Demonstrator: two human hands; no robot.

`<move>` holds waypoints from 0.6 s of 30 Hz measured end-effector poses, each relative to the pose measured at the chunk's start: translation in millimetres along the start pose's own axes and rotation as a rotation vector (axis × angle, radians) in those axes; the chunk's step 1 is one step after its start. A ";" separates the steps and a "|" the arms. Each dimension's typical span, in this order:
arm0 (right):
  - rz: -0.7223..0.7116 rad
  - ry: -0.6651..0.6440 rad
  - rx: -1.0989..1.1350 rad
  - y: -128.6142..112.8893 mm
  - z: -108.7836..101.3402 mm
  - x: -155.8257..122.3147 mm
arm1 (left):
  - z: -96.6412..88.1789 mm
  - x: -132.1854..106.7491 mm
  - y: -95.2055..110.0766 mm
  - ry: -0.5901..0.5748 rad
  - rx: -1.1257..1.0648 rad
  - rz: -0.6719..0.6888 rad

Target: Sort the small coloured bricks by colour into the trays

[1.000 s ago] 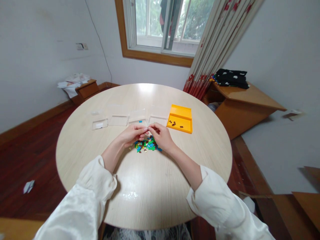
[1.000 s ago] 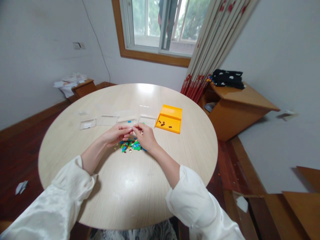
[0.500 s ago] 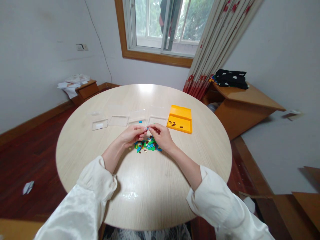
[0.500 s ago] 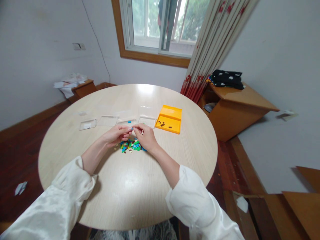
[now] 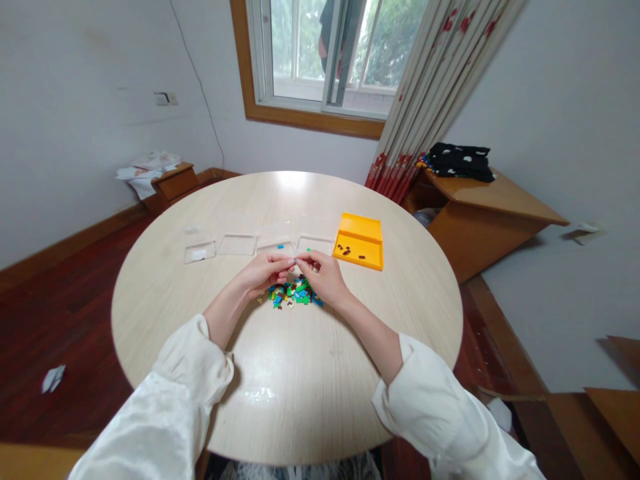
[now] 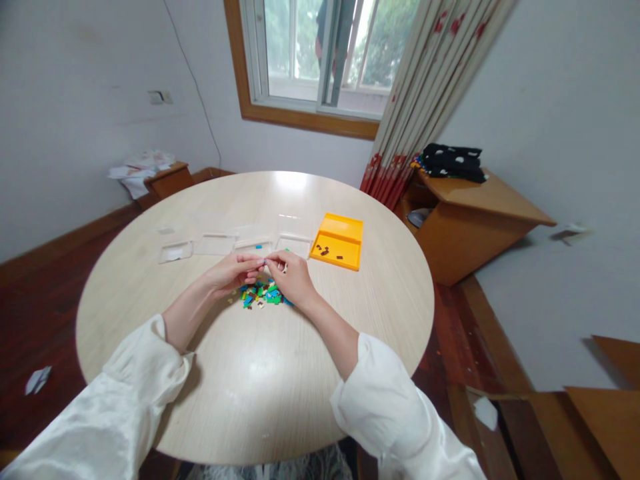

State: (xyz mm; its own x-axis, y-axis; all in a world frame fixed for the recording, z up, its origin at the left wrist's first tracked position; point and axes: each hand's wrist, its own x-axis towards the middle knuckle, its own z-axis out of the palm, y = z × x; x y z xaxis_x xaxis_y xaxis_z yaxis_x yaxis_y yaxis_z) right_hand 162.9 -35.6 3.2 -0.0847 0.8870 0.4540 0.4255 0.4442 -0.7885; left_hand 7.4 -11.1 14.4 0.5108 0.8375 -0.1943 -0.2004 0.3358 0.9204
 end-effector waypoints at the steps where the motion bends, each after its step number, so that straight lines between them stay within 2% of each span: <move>1: 0.000 -0.001 0.000 -0.2 -0.1 0.0 | 0.0 0.0 0.0 -0.003 0.007 0.002; 7: 0.003 -0.005 0.020 -0.6 0.5 0.0 | 1.2 -0.2 0.1 0.023 0.031 0.003; 12: -0.006 -0.001 0.025 2.7 1.2 0.3 | 5.1 -2.4 4.8 0.090 0.036 0.006; 15: 0.003 0.014 0.003 8.6 -0.8 3.0 | 1.2 -1.4 9.3 0.208 0.079 0.099; 18: 0.035 0.031 -0.062 16.6 -5.2 7.0 | -9.9 2.9 10.6 0.438 0.275 0.255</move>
State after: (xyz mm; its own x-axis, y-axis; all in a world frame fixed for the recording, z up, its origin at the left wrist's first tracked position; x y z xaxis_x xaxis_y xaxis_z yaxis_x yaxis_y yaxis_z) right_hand 174.1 -22.7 -4.6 -0.0413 0.8969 0.4402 0.4829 0.4036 -0.7771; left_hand -1.5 -0.8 20.1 0.0691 0.9973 -0.0234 -0.0171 0.0246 0.9996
